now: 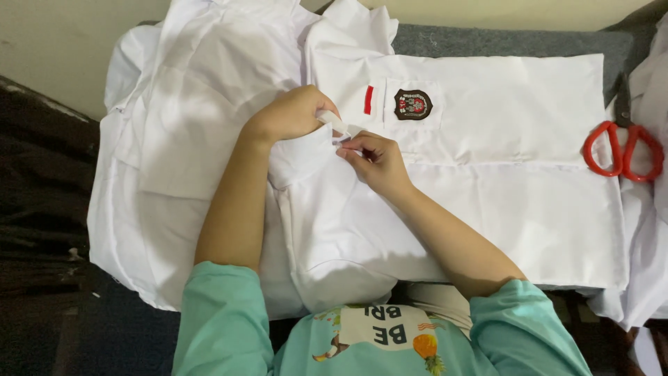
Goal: Trimming loose threads with scissors and folding a white school shirt on a flat work surface.
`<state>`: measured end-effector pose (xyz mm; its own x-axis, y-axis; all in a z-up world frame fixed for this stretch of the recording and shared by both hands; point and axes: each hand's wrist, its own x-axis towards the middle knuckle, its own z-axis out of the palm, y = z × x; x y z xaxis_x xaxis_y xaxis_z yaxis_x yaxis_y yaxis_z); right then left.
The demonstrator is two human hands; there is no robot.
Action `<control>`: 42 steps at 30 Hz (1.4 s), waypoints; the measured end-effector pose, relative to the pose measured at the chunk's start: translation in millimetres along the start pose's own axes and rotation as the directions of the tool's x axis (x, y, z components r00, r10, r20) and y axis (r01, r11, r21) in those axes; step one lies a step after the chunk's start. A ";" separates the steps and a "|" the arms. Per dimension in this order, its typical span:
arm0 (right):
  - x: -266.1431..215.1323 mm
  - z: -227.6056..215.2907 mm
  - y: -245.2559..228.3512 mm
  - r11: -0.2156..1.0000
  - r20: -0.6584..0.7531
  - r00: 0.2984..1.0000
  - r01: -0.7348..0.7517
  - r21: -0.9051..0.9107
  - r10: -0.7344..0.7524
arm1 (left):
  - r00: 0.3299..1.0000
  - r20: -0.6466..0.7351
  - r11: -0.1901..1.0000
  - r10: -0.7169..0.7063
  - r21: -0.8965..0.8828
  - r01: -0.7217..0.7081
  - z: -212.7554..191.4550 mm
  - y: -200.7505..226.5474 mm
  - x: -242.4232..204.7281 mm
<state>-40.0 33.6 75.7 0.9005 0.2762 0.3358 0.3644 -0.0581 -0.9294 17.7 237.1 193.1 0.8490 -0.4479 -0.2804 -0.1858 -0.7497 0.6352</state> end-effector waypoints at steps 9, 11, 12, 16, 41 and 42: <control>-6.2 6.6 -1.2 0.998 -0.085 0.995 -0.054 -0.026 0.051 | 0.992 0.089 0.995 0.093 -0.054 -0.089 3.7 -12.9 3.4; -7.1 6.6 1.8 0.994 -0.080 0.992 -0.102 -0.029 0.100 | 0.990 0.104 0.993 0.091 -0.083 -0.083 -0.7 -11.3 -0.2; -6.9 8.2 1.5 0.994 -0.080 0.992 -0.101 -0.029 0.099 | 0.990 0.104 0.993 0.091 -0.083 -0.083 -0.1 -11.7 -0.5; -6.5 11.7 -2.5 0.991 -0.108 0.986 -0.131 -0.027 0.128 | 0.990 0.116 0.992 0.084 -0.106 -0.072 -1.1 -8.8 -1.8; -8.0 13.6 -7.3 0.984 -0.180 0.977 -0.133 -0.120 0.111 | 0.977 0.196 0.997 0.079 -0.024 -0.076 21.8 -58.7 28.5; -8.9 14.1 2.9 0.984 -0.177 0.978 -0.135 -0.119 0.113 | 0.978 0.196 0.997 0.076 -0.026 -0.073 20.1 -55.0 27.0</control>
<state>-50.3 44.5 67.8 0.9636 0.0938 0.2505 0.2650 -0.2084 -0.9415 41.0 256.5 136.1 0.7187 -0.5907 -0.3668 -0.2338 -0.7021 0.6726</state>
